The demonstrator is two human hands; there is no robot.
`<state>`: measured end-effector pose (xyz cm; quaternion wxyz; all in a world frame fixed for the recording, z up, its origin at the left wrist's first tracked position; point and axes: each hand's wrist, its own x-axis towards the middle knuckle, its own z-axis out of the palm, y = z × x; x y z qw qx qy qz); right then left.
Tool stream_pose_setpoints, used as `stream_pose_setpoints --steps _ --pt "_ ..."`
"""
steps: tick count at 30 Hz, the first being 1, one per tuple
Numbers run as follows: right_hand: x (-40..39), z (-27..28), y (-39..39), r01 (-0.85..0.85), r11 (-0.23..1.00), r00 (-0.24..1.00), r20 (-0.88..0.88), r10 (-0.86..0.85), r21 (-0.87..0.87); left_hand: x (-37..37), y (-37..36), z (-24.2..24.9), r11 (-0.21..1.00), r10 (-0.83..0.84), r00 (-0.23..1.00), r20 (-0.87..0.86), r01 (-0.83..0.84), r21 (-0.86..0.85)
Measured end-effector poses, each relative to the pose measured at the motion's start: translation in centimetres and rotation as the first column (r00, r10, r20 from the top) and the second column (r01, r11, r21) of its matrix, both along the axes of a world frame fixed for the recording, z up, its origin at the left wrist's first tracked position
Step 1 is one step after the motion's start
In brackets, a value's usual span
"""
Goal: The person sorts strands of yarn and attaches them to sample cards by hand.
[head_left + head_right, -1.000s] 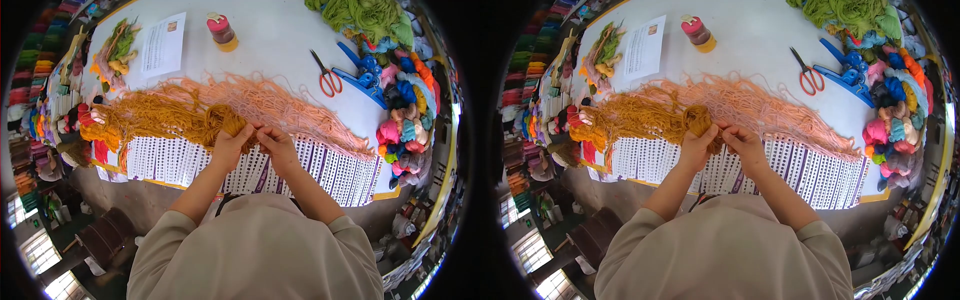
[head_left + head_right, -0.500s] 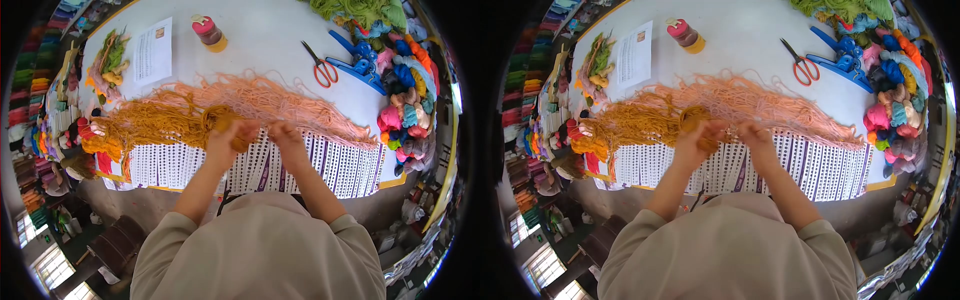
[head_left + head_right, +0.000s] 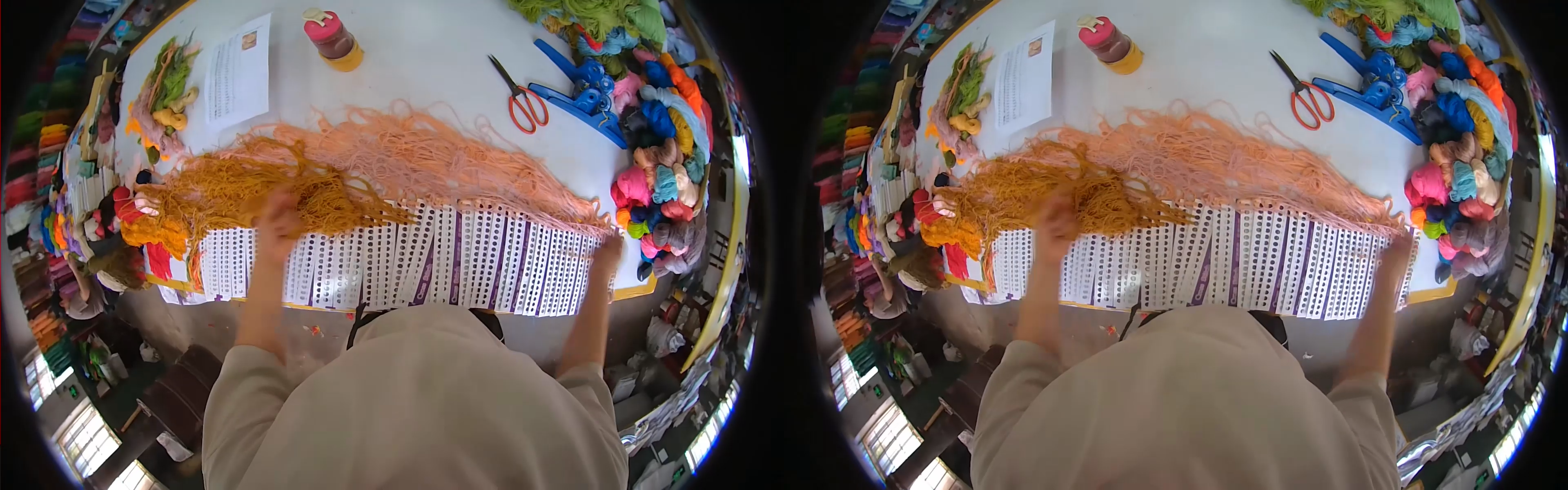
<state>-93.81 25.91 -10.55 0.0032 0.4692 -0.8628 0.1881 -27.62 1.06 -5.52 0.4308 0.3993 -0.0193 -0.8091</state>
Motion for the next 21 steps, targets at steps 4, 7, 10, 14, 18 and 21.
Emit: stream_pose_setpoints --steps 4,7,10,14,18,21 --pt "20.7 -1.1 -10.4 -0.028 0.996 0.434 0.899 -0.062 0.082 -15.6 2.8 -2.8 0.859 -0.509 0.805 0.306 0.448 0.248" --pt "27.7 -1.8 -13.4 -0.308 0.939 0.511 0.859 0.030 0.150 -20.2 4.4 -6.7 0.687 -0.529 0.296 0.795 0.700 0.196" --pt "29.2 -1.9 -14.2 -0.447 0.874 0.589 0.797 0.130 0.188 -22.0 5.2 -6.4 0.508 -0.272 0.015 0.962 0.852 0.130" --pt "29.0 -2.3 -14.0 -0.496 0.863 0.533 0.819 0.213 0.099 -20.7 5.8 -7.1 0.490 -0.322 0.113 0.940 0.869 0.064" --pt "28.9 -2.1 -13.7 -0.516 0.856 0.539 0.793 0.283 0.045 -20.7 5.4 -6.0 0.659 -0.606 0.422 0.674 0.741 0.128" --pt "29.2 -2.2 -14.1 -0.506 0.859 0.561 0.786 0.260 0.077 -20.1 5.5 -7.5 0.679 -0.672 0.493 0.553 0.708 0.194"
